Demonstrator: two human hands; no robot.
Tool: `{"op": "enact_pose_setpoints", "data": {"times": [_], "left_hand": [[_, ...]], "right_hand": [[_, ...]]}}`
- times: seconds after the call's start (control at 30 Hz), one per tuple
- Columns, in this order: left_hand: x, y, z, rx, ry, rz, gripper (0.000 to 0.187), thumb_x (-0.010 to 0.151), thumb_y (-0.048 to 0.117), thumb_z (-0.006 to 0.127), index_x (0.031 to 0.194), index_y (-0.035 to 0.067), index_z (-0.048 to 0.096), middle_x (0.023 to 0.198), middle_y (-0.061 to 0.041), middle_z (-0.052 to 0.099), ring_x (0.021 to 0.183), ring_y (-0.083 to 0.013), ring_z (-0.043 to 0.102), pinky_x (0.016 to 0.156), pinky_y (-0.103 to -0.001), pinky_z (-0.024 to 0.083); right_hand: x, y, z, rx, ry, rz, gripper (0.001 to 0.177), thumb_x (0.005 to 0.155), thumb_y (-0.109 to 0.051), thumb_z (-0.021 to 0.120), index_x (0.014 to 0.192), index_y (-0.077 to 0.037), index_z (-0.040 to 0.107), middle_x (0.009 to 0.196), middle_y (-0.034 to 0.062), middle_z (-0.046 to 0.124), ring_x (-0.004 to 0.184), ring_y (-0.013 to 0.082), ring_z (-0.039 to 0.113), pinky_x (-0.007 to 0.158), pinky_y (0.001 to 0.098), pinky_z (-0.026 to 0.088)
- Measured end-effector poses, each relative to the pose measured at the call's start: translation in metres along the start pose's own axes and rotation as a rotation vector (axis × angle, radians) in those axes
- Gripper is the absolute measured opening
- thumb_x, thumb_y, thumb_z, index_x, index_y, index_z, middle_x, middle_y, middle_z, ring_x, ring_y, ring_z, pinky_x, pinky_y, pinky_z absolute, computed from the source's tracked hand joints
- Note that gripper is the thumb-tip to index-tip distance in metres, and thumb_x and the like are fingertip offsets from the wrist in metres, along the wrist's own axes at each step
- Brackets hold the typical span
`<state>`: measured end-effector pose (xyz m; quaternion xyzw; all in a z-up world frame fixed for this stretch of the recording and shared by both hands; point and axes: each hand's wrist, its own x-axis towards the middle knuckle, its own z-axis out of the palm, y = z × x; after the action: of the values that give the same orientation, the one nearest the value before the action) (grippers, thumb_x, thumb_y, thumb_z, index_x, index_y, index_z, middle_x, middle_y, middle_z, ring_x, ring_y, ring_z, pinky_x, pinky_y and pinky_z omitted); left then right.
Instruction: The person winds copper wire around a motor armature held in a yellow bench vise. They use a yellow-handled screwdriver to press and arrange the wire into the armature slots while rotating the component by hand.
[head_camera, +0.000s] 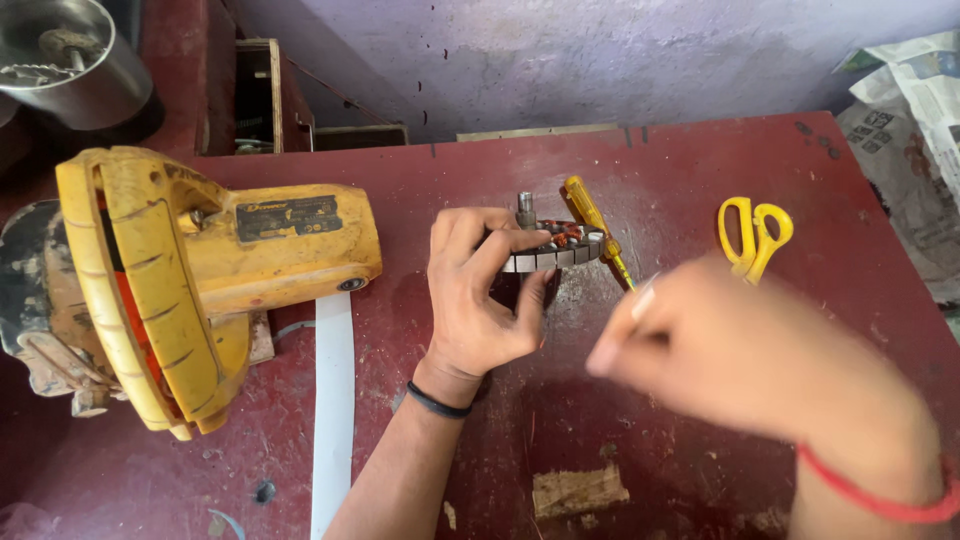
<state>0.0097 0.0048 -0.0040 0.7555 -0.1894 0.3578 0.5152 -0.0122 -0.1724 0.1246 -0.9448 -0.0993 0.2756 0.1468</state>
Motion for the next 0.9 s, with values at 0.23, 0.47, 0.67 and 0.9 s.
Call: {"op": "enact_pose_setpoints", "data": {"times": [0.23,0.47,0.67,0.9], "left_hand": [[0.003,0.002,0.006,0.043,0.034,0.026,0.033,0.073,0.005,0.080,0.104,0.011,0.070,0.106,-0.005,0.062,0.106,-0.0281,0.057,0.097,-0.040,0.045],[0.005,0.007,0.000,0.008,0.003,-0.005,0.039,0.070,0.010,0.080,0.108,0.009,0.069,0.109,-0.006,0.064,0.106,-0.0285,0.058,0.095,-0.042,0.045],[0.006,0.005,0.000,0.013,0.030,-0.020,0.034,0.069,0.014,0.085,0.101,0.011,0.071,0.108,-0.007,0.064,0.107,-0.0282,0.058,0.095,-0.041,0.047],[0.010,0.004,-0.002,0.025,0.019,-0.032,0.033,0.069,0.023,0.089,0.095,0.011,0.073,0.104,-0.005,0.065,0.105,-0.0275,0.058,0.094,-0.041,0.048]], "right_hand": [[0.051,0.048,-0.008,-0.298,0.085,0.187,0.036,0.074,-0.038,0.087,0.089,-0.006,0.082,0.080,0.0173,0.076,0.079,0.0320,0.072,0.075,0.0400,0.054],[0.070,0.075,-0.002,0.066,0.238,0.154,0.020,0.083,-0.019,0.072,0.090,0.000,0.077,0.075,0.0192,0.078,0.067,0.0272,0.076,0.062,0.0384,0.056],[0.040,0.060,-0.032,0.831,0.487,-0.264,0.013,0.102,-0.008,0.055,0.107,0.003,0.059,0.092,0.0252,0.074,0.078,0.0289,0.076,0.061,0.0369,0.060],[0.050,0.008,-0.041,0.948,0.593,-0.628,0.012,0.108,-0.009,0.054,0.114,0.001,0.053,0.097,0.0225,0.072,0.085,0.0292,0.076,0.070,0.0369,0.065]]}}
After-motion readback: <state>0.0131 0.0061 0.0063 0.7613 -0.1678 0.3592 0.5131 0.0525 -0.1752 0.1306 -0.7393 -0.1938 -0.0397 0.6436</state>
